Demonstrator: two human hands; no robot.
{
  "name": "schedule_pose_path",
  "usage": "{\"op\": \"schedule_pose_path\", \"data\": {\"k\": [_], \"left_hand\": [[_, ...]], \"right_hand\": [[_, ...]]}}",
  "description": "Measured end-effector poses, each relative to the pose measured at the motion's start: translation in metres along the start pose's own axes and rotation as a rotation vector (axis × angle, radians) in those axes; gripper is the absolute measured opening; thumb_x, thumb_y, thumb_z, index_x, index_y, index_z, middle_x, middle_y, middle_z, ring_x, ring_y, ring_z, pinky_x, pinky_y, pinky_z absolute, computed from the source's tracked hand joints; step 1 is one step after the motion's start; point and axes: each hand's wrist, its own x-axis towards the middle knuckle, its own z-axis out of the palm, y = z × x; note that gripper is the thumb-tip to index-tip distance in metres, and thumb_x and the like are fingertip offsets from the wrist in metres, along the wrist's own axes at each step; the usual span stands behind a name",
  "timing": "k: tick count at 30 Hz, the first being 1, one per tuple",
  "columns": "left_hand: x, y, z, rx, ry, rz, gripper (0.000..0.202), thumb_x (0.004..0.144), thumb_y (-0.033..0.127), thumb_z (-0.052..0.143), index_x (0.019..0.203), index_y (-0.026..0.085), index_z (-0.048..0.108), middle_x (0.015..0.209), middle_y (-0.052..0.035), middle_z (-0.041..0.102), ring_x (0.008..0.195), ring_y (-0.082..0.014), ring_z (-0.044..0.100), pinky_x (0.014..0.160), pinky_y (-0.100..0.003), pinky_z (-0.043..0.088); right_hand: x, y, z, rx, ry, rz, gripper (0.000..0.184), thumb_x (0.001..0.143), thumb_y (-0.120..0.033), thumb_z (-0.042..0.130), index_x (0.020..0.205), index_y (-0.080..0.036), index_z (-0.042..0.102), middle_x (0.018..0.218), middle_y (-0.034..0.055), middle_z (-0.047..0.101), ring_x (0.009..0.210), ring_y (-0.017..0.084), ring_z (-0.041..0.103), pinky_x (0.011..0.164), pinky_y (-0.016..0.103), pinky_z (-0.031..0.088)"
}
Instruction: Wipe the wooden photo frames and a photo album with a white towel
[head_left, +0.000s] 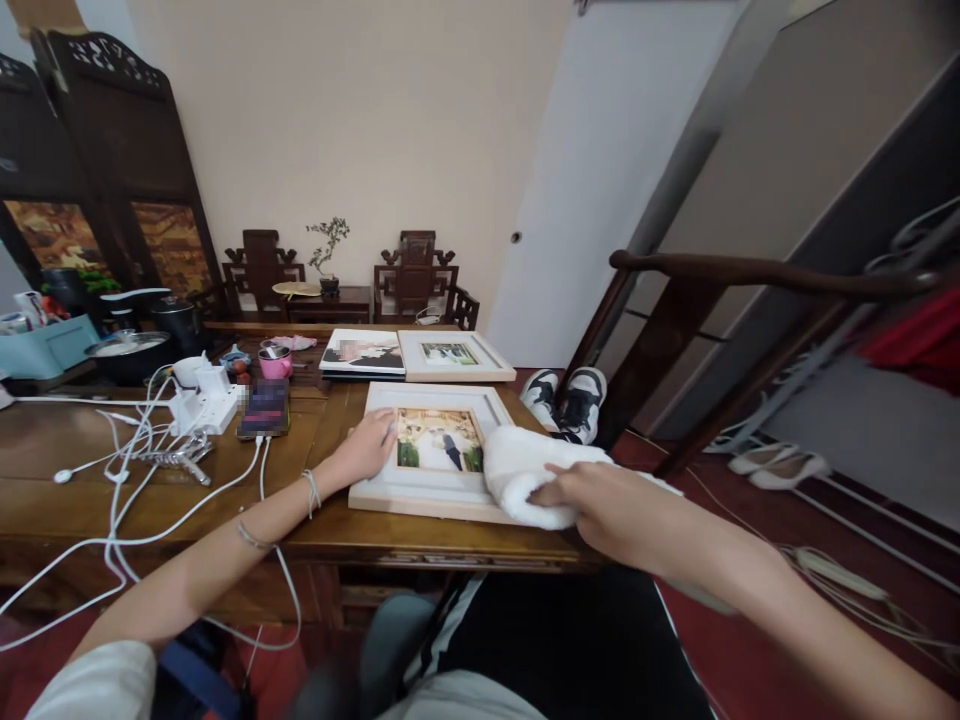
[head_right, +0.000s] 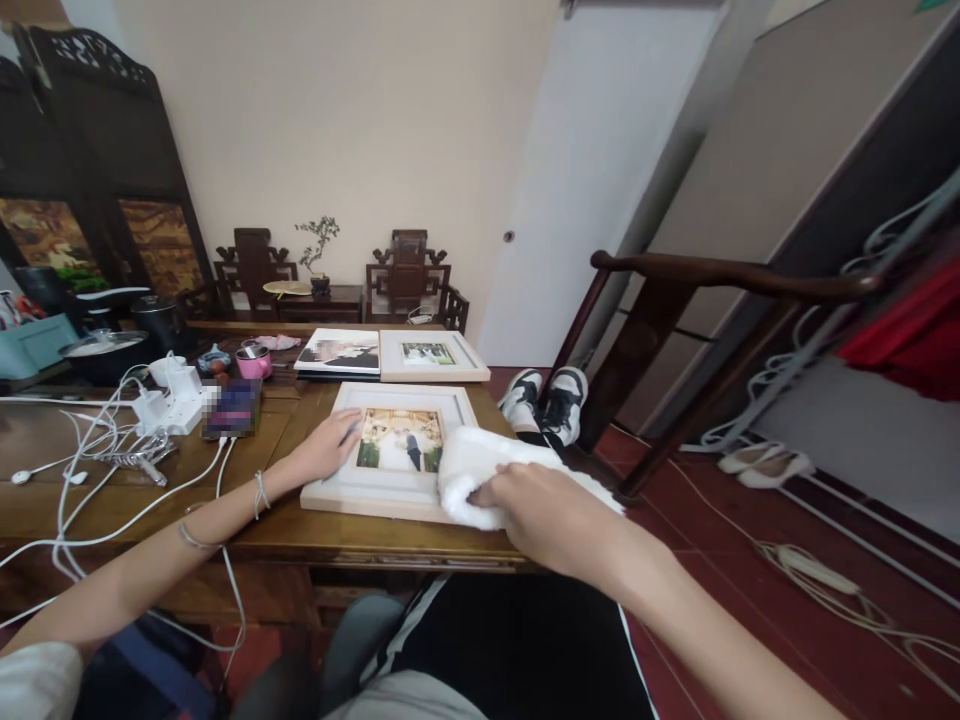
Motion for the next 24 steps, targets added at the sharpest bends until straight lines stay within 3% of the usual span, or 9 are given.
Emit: {"op": "schedule_pose_path", "data": {"k": [4,7,11,14,18,21,24], "left_hand": [[0.001,0.001,-0.003,0.018,-0.029,0.008,0.037,0.093,0.025,0.038,0.124,0.011,0.052,0.137,-0.017,0.049,0.13,-0.0265,0.043,0.109,-0.046,0.036],[0.002,-0.001,-0.003,0.023,-0.032,0.014,0.037,0.093,0.026,0.038,0.124,0.012,0.053,0.137,-0.0159,0.05,0.13,-0.0255,0.043,0.109,-0.045,0.036],[0.003,-0.003,-0.003,0.015,-0.013,0.01,0.035,0.094,0.027,0.036,0.122,0.015,0.054,0.136,-0.0134,0.052,0.129,-0.0238,0.045,0.109,-0.045,0.037],[0.003,-0.003,-0.001,0.012,-0.003,-0.007,0.037,0.093,0.026,0.035,0.123,0.015,0.053,0.136,-0.014,0.052,0.129,-0.0242,0.045,0.108,-0.046,0.037],[0.003,-0.003,0.003,0.016,0.029,-0.012,0.038,0.092,0.024,0.037,0.125,0.014,0.051,0.136,-0.0152,0.051,0.129,-0.0255,0.045,0.108,-0.047,0.038],[0.002,-0.004,0.005,0.019,0.057,0.01,0.035,0.092,0.024,0.036,0.122,0.015,0.052,0.135,-0.0153,0.052,0.127,-0.0255,0.047,0.106,-0.047,0.039],[0.0,-0.004,0.005,0.027,0.06,0.028,0.034,0.092,0.025,0.035,0.121,0.015,0.052,0.133,-0.0159,0.052,0.126,-0.0255,0.048,0.106,-0.047,0.041]], "right_hand": [[0.053,0.013,0.0,-0.064,0.011,0.063,0.053,0.071,-0.003,0.04,0.111,-0.022,0.07,0.109,0.0116,0.068,0.099,0.025,0.063,0.082,0.032,0.043],[0.103,0.03,0.003,-0.134,0.101,0.146,0.053,0.076,-0.004,0.039,0.12,-0.019,0.064,0.12,0.0149,0.061,0.099,0.025,0.062,0.082,0.034,0.042],[0.138,0.038,0.007,-0.178,0.196,0.186,0.046,0.08,-0.004,0.039,0.117,-0.013,0.065,0.119,0.0182,0.06,0.103,0.026,0.059,0.085,0.034,0.04],[0.125,0.027,0.01,-0.19,0.193,0.126,0.043,0.079,-0.003,0.039,0.109,-0.012,0.068,0.112,0.0189,0.063,0.112,0.028,0.053,0.089,0.036,0.038],[0.065,0.002,0.005,-0.175,0.07,0.017,0.043,0.073,0.0,0.041,0.1,-0.012,0.072,0.098,0.0176,0.067,0.103,0.03,0.058,0.085,0.037,0.04],[0.017,-0.011,-0.011,-0.02,-0.072,-0.063,0.051,0.069,0.002,0.041,0.104,-0.019,0.072,0.094,0.0116,0.069,0.094,0.024,0.062,0.08,0.031,0.043],[0.001,-0.008,-0.035,0.131,-0.095,-0.151,0.055,0.068,-0.001,0.042,0.111,-0.023,0.069,0.1,0.0063,0.069,0.092,0.02,0.062,0.08,0.026,0.044]]}}
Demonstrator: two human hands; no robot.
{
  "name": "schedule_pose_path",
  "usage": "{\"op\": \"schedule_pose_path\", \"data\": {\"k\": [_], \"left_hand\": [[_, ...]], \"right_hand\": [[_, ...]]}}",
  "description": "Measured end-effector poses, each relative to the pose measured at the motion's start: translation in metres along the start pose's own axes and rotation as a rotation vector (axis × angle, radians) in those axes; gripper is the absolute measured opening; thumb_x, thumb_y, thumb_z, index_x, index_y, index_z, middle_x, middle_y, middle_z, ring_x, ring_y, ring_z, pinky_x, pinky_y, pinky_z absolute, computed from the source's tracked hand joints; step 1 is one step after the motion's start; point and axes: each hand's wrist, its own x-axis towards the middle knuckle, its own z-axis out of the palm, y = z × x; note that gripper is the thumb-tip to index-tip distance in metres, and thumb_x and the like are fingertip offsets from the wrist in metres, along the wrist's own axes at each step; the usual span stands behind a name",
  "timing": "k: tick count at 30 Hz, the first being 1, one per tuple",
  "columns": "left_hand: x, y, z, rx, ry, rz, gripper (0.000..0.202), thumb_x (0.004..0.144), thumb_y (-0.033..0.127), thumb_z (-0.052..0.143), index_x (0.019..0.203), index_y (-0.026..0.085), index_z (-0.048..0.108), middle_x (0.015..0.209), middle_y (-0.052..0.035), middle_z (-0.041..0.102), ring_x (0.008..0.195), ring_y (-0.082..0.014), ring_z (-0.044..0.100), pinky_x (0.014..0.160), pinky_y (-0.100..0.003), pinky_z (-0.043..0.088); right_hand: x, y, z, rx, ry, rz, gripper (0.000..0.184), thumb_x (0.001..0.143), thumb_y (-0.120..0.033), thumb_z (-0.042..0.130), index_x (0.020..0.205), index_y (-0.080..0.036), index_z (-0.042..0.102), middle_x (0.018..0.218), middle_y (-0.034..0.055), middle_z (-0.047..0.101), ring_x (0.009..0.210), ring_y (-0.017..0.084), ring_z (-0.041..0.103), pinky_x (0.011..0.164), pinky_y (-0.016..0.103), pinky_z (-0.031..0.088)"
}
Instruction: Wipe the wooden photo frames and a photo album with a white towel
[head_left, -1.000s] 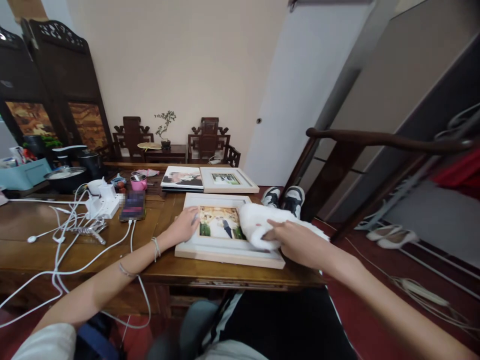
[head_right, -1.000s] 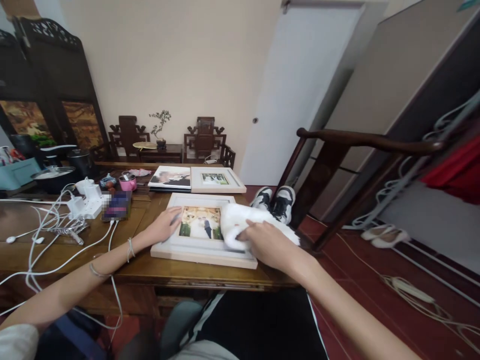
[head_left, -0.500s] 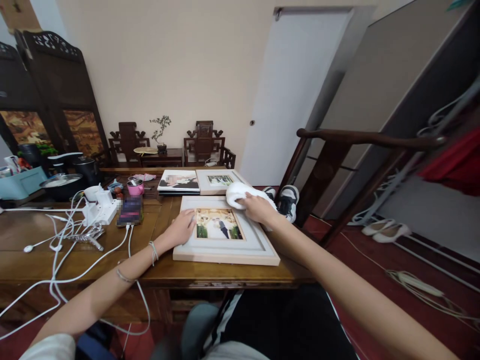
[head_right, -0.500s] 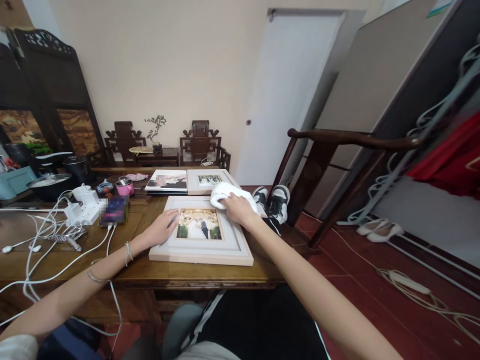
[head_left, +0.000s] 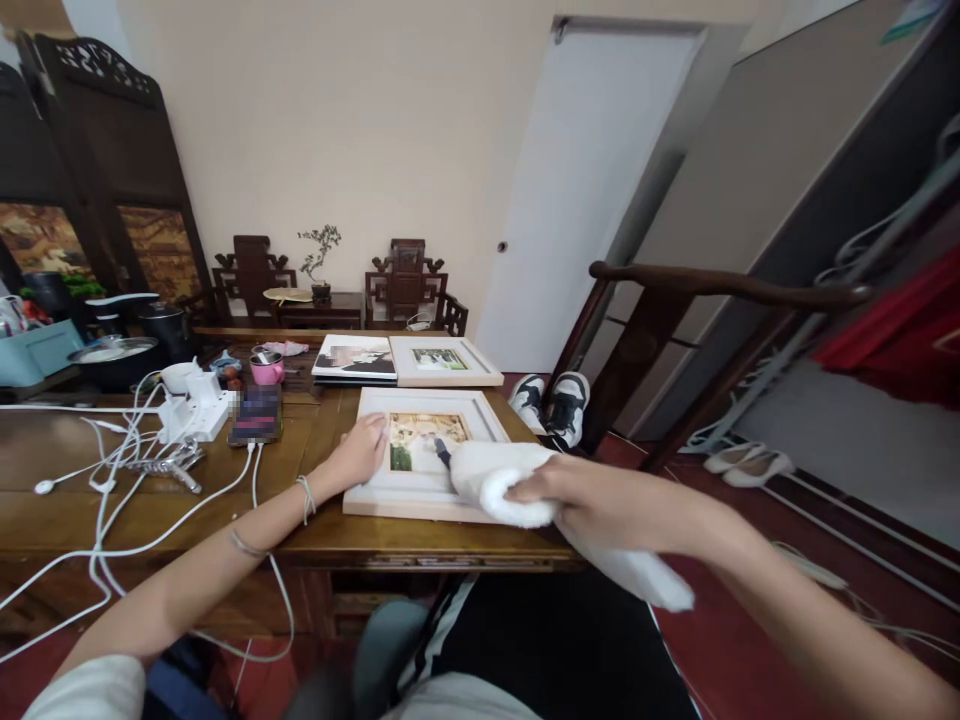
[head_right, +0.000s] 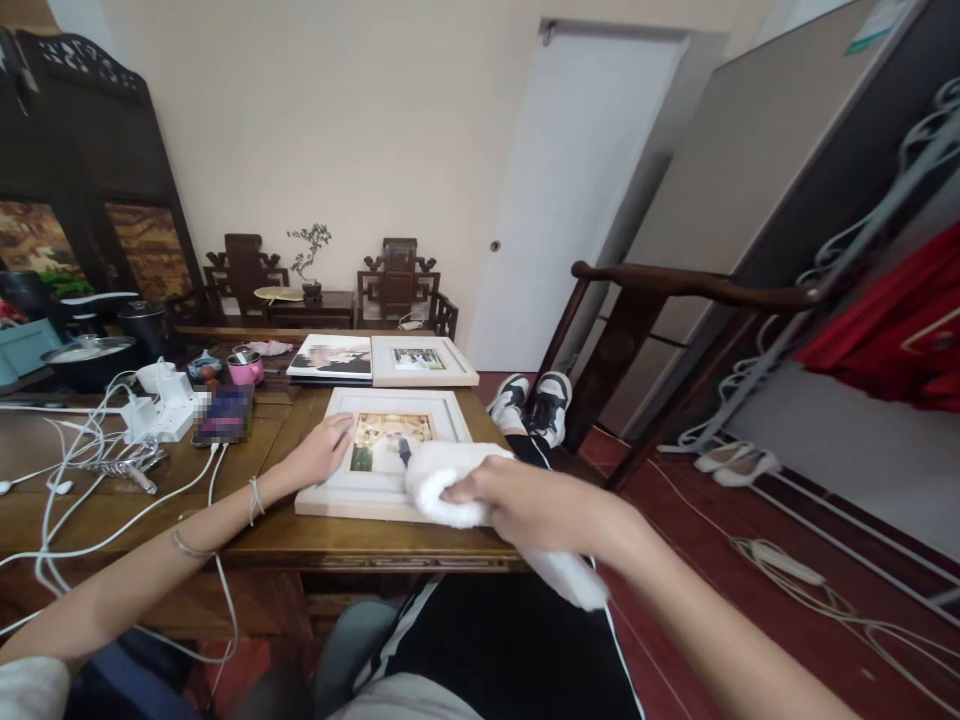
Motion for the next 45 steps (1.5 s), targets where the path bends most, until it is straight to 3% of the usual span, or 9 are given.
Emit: {"op": "schedule_pose_path", "data": {"k": [4,7,14,19,24,28,31,39,45], "left_hand": [[0.0,0.0,-0.002,0.017,-0.011,0.008,0.034,0.092,0.024,0.034,0.119,0.014,0.053,0.133,-0.0165,0.052,0.127,-0.0263,0.047,0.105,-0.046,0.041],[0.0,-0.001,-0.001,0.008,-0.004,0.015,0.034,0.092,0.024,0.035,0.119,0.015,0.053,0.133,-0.0164,0.053,0.127,-0.0265,0.047,0.105,-0.047,0.041],[0.002,0.0,-0.002,0.013,-0.023,-0.013,0.035,0.092,0.025,0.036,0.12,0.014,0.053,0.134,-0.0161,0.052,0.127,-0.0261,0.047,0.106,-0.046,0.04],[0.003,0.003,-0.002,0.015,-0.008,-0.043,0.036,0.091,0.024,0.037,0.122,0.013,0.052,0.133,-0.0164,0.053,0.126,-0.0259,0.048,0.105,-0.045,0.041],[0.001,0.006,-0.003,0.027,0.01,-0.008,0.033,0.091,0.023,0.036,0.117,0.014,0.054,0.131,-0.0171,0.054,0.125,-0.027,0.048,0.103,-0.047,0.043],[0.002,0.008,-0.006,0.043,-0.027,0.007,0.031,0.091,0.022,0.035,0.113,0.013,0.056,0.131,-0.0177,0.053,0.126,-0.0275,0.047,0.103,-0.046,0.043],[0.004,0.009,-0.009,0.052,-0.058,0.002,0.031,0.092,0.023,0.035,0.113,0.013,0.056,0.131,-0.0174,0.053,0.126,-0.0273,0.046,0.104,-0.045,0.042],[0.006,0.006,-0.011,0.063,-0.113,-0.06,0.036,0.092,0.025,0.034,0.122,0.015,0.051,0.136,-0.0145,0.05,0.128,-0.0257,0.044,0.106,-0.046,0.04],[0.006,0.004,-0.006,0.055,-0.079,-0.064,0.037,0.092,0.025,0.034,0.124,0.015,0.051,0.136,-0.0144,0.05,0.129,-0.0256,0.044,0.107,-0.047,0.038]], "right_hand": [[0.04,0.029,-0.018,-0.153,0.299,0.109,0.056,0.071,0.0,0.036,0.116,-0.016,0.063,0.103,0.0112,0.069,0.09,0.022,0.063,0.083,0.032,0.044],[0.093,0.059,-0.007,-0.348,0.506,0.1,0.057,0.07,0.002,0.038,0.118,-0.014,0.063,0.134,0.0163,0.053,0.119,0.03,0.05,0.101,0.046,0.033],[0.165,0.09,0.03,-0.241,0.321,0.156,0.055,0.075,-0.008,0.046,0.128,-0.019,0.058,0.134,0.0134,0.054,0.133,0.029,0.036,0.104,0.046,0.028],[0.145,0.075,0.042,-0.264,0.342,0.121,0.049,0.075,-0.008,0.046,0.121,-0.014,0.063,0.128,0.018,0.057,0.123,0.028,0.047,0.105,0.044,0.025],[0.065,0.03,0.043,-0.206,0.214,-0.08,0.054,0.066,-0.002,0.045,0.113,-0.015,0.066,0.117,0.0145,0.063,0.109,0.026,0.056,0.103,0.04,0.028],[0.02,0.004,0.03,-0.098,0.1,-0.054,0.048,0.069,-0.004,0.044,0.107,-0.02,0.068,0.092,0.0083,0.069,0.089,0.023,0.061,0.082,0.031,0.042],[0.034,0.012,0.031,-0.089,0.119,-0.02,0.047,0.071,-0.006,0.045,0.111,-0.02,0.066,0.099,0.0094,0.069,0.102,0.025,0.059,0.086,0.032,0.041],[0.145,0.055,0.045,-0.338,0.366,0.12,0.049,0.077,-0.01,0.047,0.124,-0.016,0.059,0.143,0.014,0.045,0.136,0.034,0.027,0.105,0.055,0.019],[0.091,0.018,0.039,-0.225,0.204,-0.044,0.043,0.078,-0.01,0.046,0.117,-0.014,0.064,0.105,0.016,0.067,0.105,0.029,0.056,0.095,0.043,0.035]]}}
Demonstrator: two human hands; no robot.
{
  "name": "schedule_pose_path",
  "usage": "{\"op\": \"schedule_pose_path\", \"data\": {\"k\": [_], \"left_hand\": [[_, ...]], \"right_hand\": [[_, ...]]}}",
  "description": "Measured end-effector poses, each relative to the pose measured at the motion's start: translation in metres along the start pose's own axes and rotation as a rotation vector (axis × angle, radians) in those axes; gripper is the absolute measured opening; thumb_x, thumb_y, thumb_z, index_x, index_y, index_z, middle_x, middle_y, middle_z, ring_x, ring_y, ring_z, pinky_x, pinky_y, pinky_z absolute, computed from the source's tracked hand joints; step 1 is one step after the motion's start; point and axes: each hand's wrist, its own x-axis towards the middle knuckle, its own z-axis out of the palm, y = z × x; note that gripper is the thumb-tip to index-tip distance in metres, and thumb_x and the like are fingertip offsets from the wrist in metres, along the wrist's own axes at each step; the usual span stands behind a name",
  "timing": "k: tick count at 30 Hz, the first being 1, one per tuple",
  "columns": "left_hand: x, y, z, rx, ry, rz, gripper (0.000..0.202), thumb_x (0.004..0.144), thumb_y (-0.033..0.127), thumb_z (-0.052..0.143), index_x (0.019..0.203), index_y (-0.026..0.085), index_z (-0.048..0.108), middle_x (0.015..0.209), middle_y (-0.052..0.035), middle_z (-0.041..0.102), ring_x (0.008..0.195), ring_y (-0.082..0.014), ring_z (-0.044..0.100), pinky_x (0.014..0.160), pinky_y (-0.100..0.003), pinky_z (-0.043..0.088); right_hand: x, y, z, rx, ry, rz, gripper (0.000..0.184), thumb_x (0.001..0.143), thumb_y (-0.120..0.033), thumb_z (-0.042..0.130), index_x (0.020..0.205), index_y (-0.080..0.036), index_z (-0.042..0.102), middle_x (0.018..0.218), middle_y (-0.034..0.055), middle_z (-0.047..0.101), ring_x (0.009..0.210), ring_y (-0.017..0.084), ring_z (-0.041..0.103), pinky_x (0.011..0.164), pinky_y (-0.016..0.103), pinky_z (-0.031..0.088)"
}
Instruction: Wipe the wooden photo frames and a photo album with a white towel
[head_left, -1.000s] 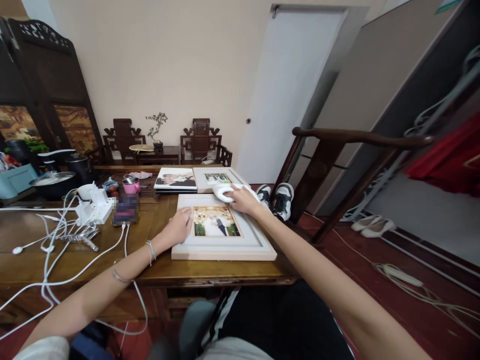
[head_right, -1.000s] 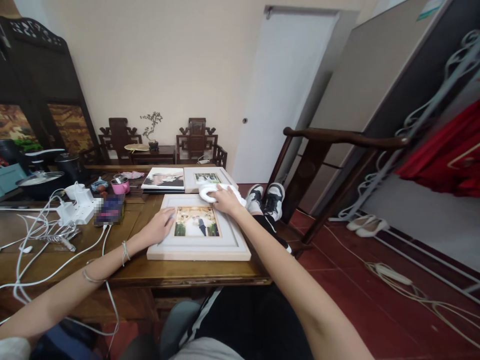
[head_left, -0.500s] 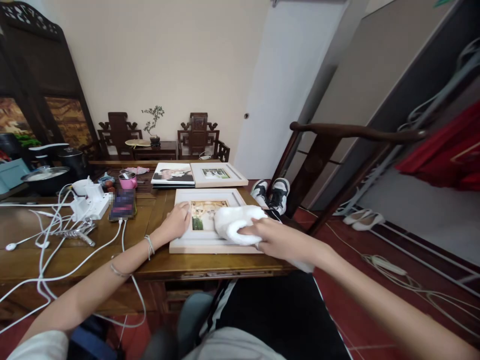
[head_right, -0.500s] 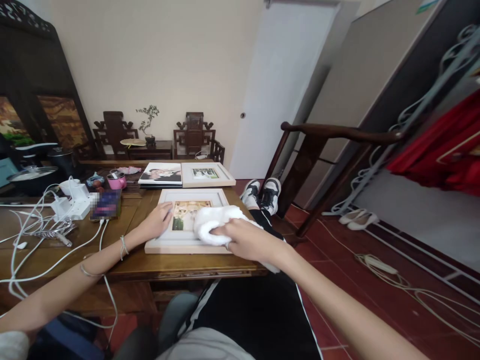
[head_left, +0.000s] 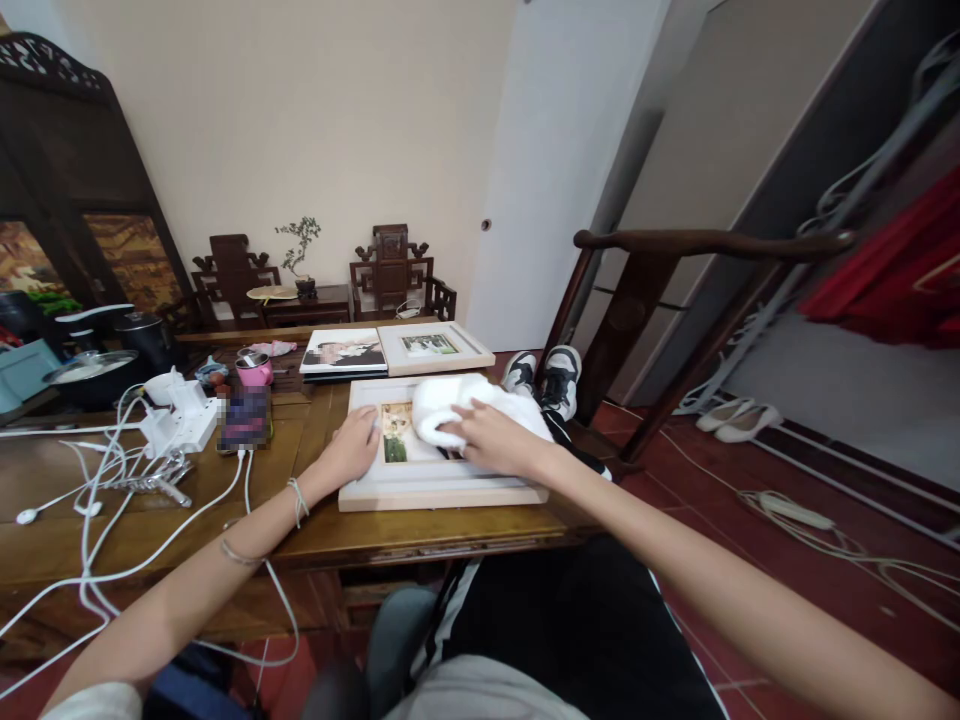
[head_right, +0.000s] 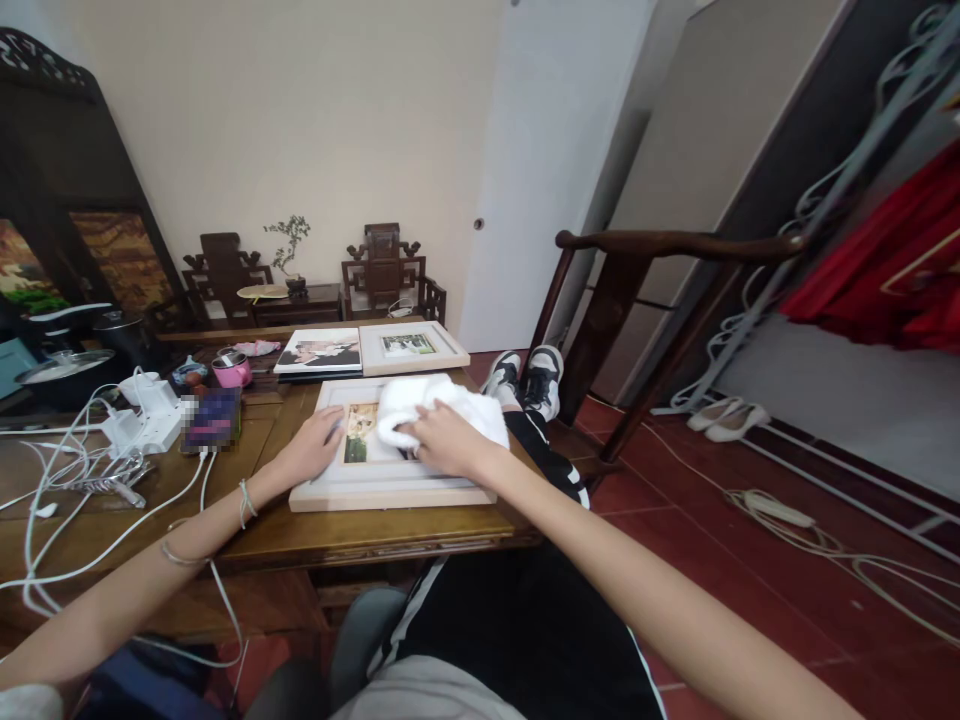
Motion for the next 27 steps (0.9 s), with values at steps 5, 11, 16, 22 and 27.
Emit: {"op": "schedule_pose_path", "data": {"k": [5,11,16,22,27], "left_hand": [[-0.001,-0.001,0.003,-0.027,0.046,0.03,0.035,0.092,0.025,0.036,0.121,0.016,0.052,0.133,-0.0142,0.053,0.126,-0.0252,0.047,0.106,-0.046,0.039],[0.0,-0.002,0.003,-0.028,0.039,0.012,0.037,0.091,0.022,0.035,0.123,0.013,0.051,0.135,-0.0171,0.051,0.128,-0.026,0.045,0.105,-0.046,0.039],[0.0,-0.002,0.0,-0.021,0.007,0.007,0.038,0.092,0.023,0.034,0.124,0.013,0.051,0.136,-0.0162,0.05,0.129,-0.0255,0.044,0.106,-0.045,0.039],[0.0,0.0,-0.001,-0.002,-0.003,0.01,0.036,0.092,0.023,0.034,0.123,0.014,0.05,0.136,-0.0152,0.05,0.129,-0.025,0.044,0.106,-0.047,0.039],[-0.001,0.0,0.001,-0.004,0.023,0.025,0.033,0.092,0.021,0.036,0.119,0.014,0.052,0.134,-0.0162,0.052,0.127,-0.0253,0.046,0.106,-0.047,0.039]], "right_hand": [[-0.059,-0.014,-0.056,0.295,-0.141,-0.089,0.039,0.08,-0.017,0.05,0.117,-0.021,0.062,0.099,0.0078,0.066,0.094,0.023,0.058,0.078,0.029,0.044],[-0.019,0.025,-0.062,0.008,0.205,0.094,0.048,0.079,0.001,0.039,0.118,-0.019,0.061,0.121,0.013,0.059,0.108,0.029,0.053,0.093,0.043,0.038],[0.037,0.034,-0.01,-0.186,0.148,0.097,0.056,0.077,0.006,0.038,0.122,-0.02,0.061,0.147,0.0071,0.04,0.132,0.035,0.031,0.102,0.055,0.028],[0.02,0.0,0.005,-0.073,-0.02,0.082,0.057,0.074,0.007,0.039,0.118,-0.018,0.065,0.125,0.0161,0.061,0.113,0.032,0.052,0.09,0.045,0.039],[-0.036,-0.036,-0.031,0.184,-0.159,-0.115,0.054,0.07,0.005,0.04,0.108,-0.021,0.069,0.094,0.0085,0.071,0.092,0.022,0.063,0.08,0.029,0.043]]}}
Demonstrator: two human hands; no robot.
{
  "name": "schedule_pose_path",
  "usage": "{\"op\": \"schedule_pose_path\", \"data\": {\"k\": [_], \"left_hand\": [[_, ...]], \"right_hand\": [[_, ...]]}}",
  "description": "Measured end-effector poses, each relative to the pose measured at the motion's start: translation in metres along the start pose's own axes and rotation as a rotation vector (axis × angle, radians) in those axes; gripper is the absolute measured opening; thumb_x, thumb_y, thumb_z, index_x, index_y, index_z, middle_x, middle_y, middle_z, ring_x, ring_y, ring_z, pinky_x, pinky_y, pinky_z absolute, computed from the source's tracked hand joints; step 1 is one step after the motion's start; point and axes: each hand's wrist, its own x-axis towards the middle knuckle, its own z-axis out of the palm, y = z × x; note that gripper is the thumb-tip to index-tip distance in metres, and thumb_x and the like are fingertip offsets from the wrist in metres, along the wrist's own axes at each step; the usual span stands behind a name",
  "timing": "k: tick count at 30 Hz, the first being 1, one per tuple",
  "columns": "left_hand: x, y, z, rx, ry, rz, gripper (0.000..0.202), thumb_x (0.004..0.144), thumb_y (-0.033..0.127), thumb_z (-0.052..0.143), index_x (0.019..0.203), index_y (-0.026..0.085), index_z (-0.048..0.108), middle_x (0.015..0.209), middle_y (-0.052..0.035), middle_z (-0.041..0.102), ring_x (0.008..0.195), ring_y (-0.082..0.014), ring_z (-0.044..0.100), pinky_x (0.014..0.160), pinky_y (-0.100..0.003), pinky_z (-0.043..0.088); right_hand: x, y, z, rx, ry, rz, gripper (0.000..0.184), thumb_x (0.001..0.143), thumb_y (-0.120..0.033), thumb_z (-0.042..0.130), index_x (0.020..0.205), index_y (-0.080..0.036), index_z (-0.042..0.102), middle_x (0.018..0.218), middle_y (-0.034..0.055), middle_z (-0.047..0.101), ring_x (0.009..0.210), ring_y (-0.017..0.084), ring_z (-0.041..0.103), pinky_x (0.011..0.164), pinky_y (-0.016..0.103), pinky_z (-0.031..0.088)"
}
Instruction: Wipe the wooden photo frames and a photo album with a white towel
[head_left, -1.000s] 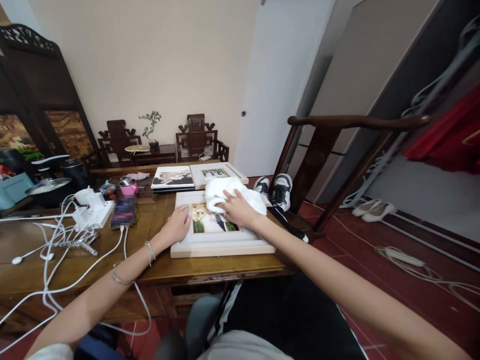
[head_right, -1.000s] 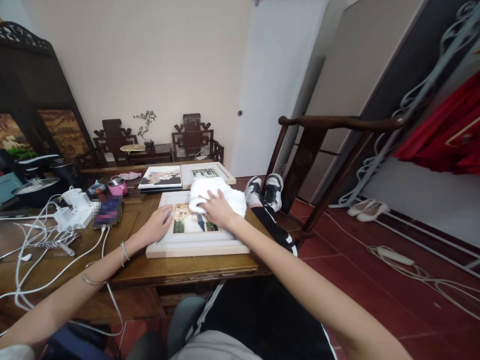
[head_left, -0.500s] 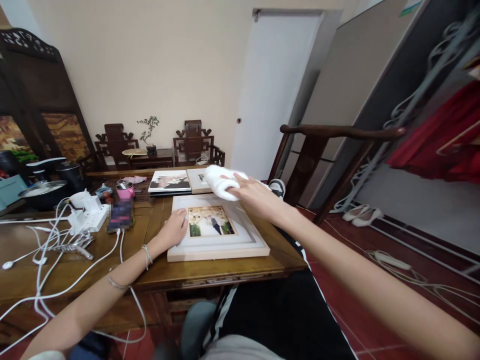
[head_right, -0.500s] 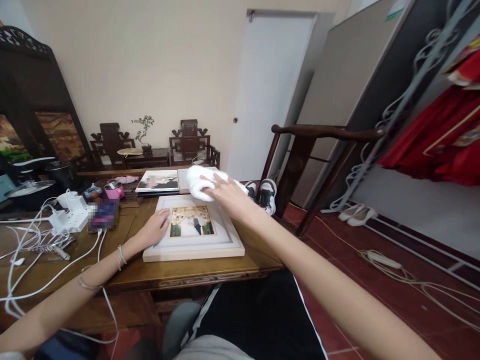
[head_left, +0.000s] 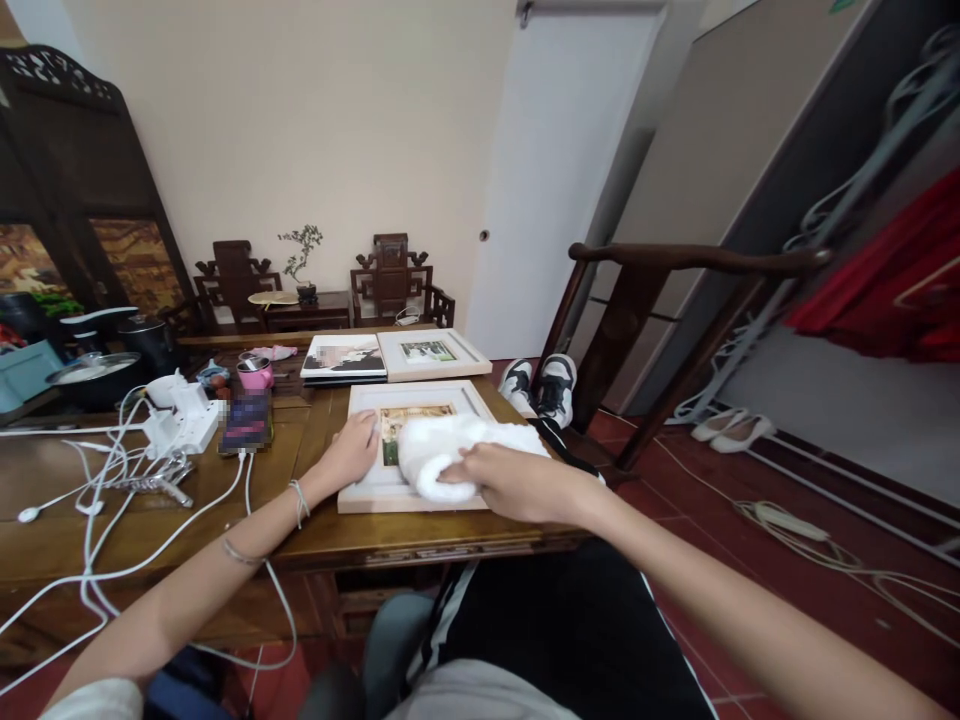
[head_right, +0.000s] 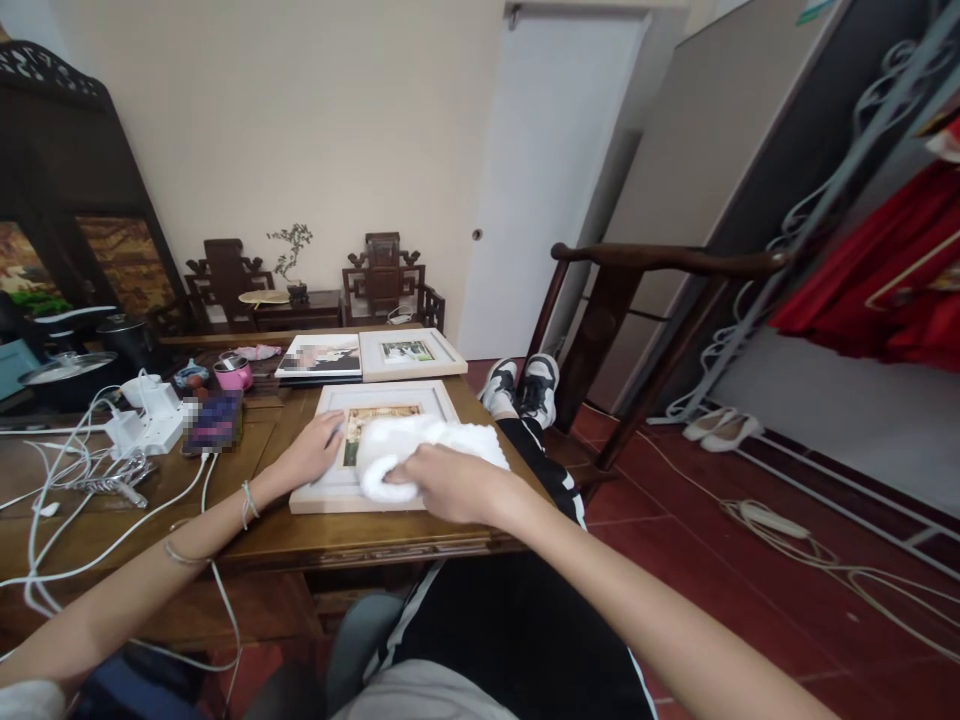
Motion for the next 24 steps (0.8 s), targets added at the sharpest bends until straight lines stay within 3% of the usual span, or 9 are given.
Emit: {"op": "schedule_pose_path", "data": {"k": [3,5,10,13,15,17,20,24], "left_hand": [[0.0,-0.001,0.001,-0.016,0.012,0.022,0.033,0.092,0.022,0.035,0.119,0.015,0.053,0.133,-0.016,0.052,0.126,-0.0251,0.047,0.106,-0.047,0.04],[0.0,-0.003,0.002,-0.026,0.019,0.026,0.034,0.092,0.022,0.035,0.12,0.014,0.053,0.133,-0.0159,0.052,0.126,-0.0251,0.047,0.106,-0.046,0.04],[0.001,-0.005,0.001,-0.012,-0.012,0.023,0.038,0.092,0.023,0.033,0.123,0.011,0.052,0.134,-0.0171,0.051,0.128,-0.0261,0.045,0.107,-0.047,0.039],[0.002,-0.005,0.0,-0.012,-0.023,0.03,0.038,0.092,0.021,0.034,0.123,0.011,0.053,0.134,-0.0171,0.052,0.127,-0.0265,0.046,0.107,-0.047,0.04],[0.003,-0.005,-0.001,-0.015,-0.01,0.026,0.037,0.091,0.02,0.034,0.123,0.013,0.054,0.133,-0.0151,0.053,0.126,-0.0253,0.047,0.107,-0.046,0.039],[0.003,-0.005,0.0,-0.018,0.004,0.015,0.037,0.091,0.02,0.034,0.123,0.015,0.054,0.133,-0.0134,0.054,0.126,-0.0241,0.047,0.108,-0.045,0.039],[0.004,-0.004,0.001,-0.034,0.012,0.004,0.037,0.092,0.02,0.034,0.123,0.015,0.053,0.133,-0.0129,0.054,0.126,-0.0241,0.047,0.107,-0.045,0.039],[0.003,-0.003,0.002,-0.051,-0.005,0.017,0.036,0.091,0.019,0.034,0.121,0.014,0.054,0.133,-0.015,0.053,0.126,-0.0257,0.047,0.106,-0.045,0.039]], "right_hand": [[-0.013,-0.014,0.005,0.059,0.03,-0.016,0.058,0.068,0.005,0.038,0.109,-0.021,0.068,0.095,0.0083,0.07,0.1,0.023,0.061,0.085,0.03,0.043],[-0.005,-0.008,0.016,0.068,0.081,0.035,0.064,0.067,0.006,0.037,0.119,-0.021,0.063,0.107,0.0104,0.068,0.116,0.026,0.054,0.093,0.035,0.041],[0.053,0.047,0.03,0.018,0.203,0.19,0.071,0.07,0.003,0.038,0.138,-0.017,0.045,0.138,0.0135,0.05,0.139,0.031,0.026,0.108,0.054,0.022],[0.089,0.075,0.023,-0.071,0.289,0.31,0.065,0.074,0.001,0.04,0.137,-0.014,0.047,0.142,0.0165,0.045,0.138,0.037,0.022,0.104,0.064,0.019],[0.104,0.079,0.019,-0.114,0.269,0.331,0.061,0.076,0.0,0.042,0.134,-0.017,0.052,0.147,0.0137,0.039,0.137,0.041,0.02,0.1,0.07,0.019],[0.107,0.072,0.021,-0.133,0.215,0.291,0.063,0.074,0.002,0.042,0.131,-0.021,0.055,0.151,0.0088,0.033,0.138,0.043,0.018,0.098,0.073,0.019],[0.088,0.044,0.025,-0.106,0.147,0.173,0.071,0.069,0.007,0.039,0.131,-0.025,0.056,0.152,0.0052,0.032,0.138,0.041,0.019,0.097,0.073,0.022],[0.033,0.002,0.013,0.05,0.002,-0.008,0.072,0.066,0.008,0.037,0.124,-0.027,0.061,0.131,0.0054,0.058,0.134,0.031,0.036,0.104,0.055,0.032]]}}
